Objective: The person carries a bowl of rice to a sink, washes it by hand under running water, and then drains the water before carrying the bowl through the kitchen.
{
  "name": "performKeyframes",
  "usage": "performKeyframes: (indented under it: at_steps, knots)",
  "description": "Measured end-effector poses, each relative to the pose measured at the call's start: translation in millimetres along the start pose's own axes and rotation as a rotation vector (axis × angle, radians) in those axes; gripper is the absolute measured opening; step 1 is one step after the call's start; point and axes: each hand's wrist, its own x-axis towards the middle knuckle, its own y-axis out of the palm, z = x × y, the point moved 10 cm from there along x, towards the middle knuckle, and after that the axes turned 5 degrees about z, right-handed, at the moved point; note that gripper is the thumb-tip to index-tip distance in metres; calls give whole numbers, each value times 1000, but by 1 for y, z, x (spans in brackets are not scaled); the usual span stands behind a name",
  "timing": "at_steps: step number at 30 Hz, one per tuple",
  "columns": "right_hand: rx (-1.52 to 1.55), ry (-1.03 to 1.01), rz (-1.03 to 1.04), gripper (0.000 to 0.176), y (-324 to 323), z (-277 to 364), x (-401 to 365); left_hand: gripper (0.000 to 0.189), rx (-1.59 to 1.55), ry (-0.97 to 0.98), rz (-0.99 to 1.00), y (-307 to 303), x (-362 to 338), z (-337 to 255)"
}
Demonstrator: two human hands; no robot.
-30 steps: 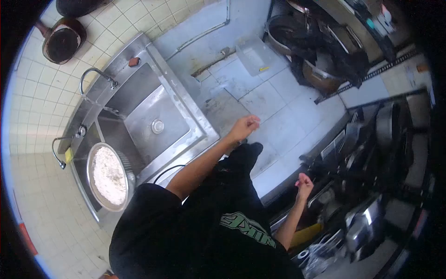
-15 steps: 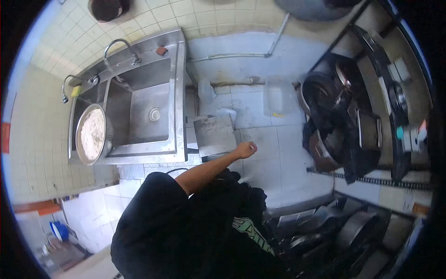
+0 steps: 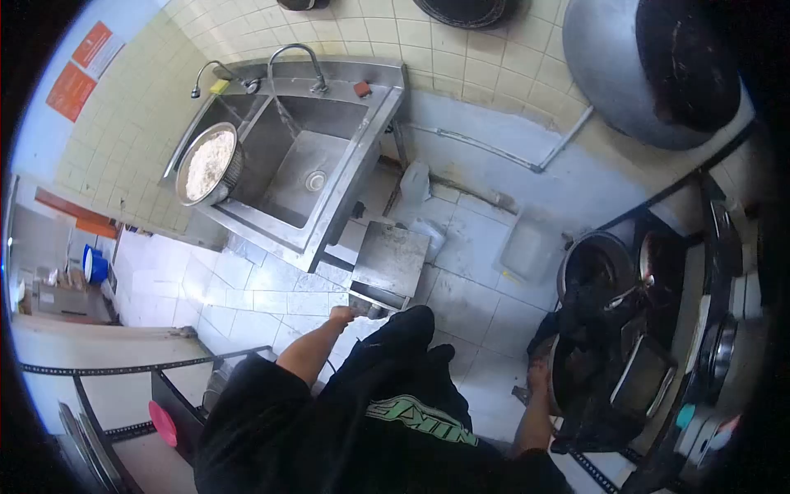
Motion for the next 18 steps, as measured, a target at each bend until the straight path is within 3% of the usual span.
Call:
performKeyframes:
  at_steps: [3,4,6,7,8,10,12,13,17,18]
  knots:
    - [127,-157,-31,22,-23,166,34,37,-51,-31,76,51,26,18]
    - [85,-163,64,24,-8,207,50,39,76,-12,49,56,26,7]
    - [-18,-193,123,25,11,246,74,42,-167,-88,187,118,71,45]
    - [-12,-240,130,25,36,269,116,39,-286,-68,130,104,63,15]
    - [-290,-562,106,22,58,293,136,36,-502,-69,104,98,55,-14]
    - [190,-96,267,16,93,279,129,31,-951,-88,102,97,43,-55]
    - [140,-75,341,16,167,367,137,25,-1262,-88,1,57,39,-106]
    - [138,8,355,15,183,378,138,23,-1386,-100,-48,48,33,-114]
    - [36,9,667,21,283,473,164,23,-1563,-165,-253,24,23,-114]
    - [-328,-93,644,24,307,499,169,23,-1596,-213,-283,27,18,-108]
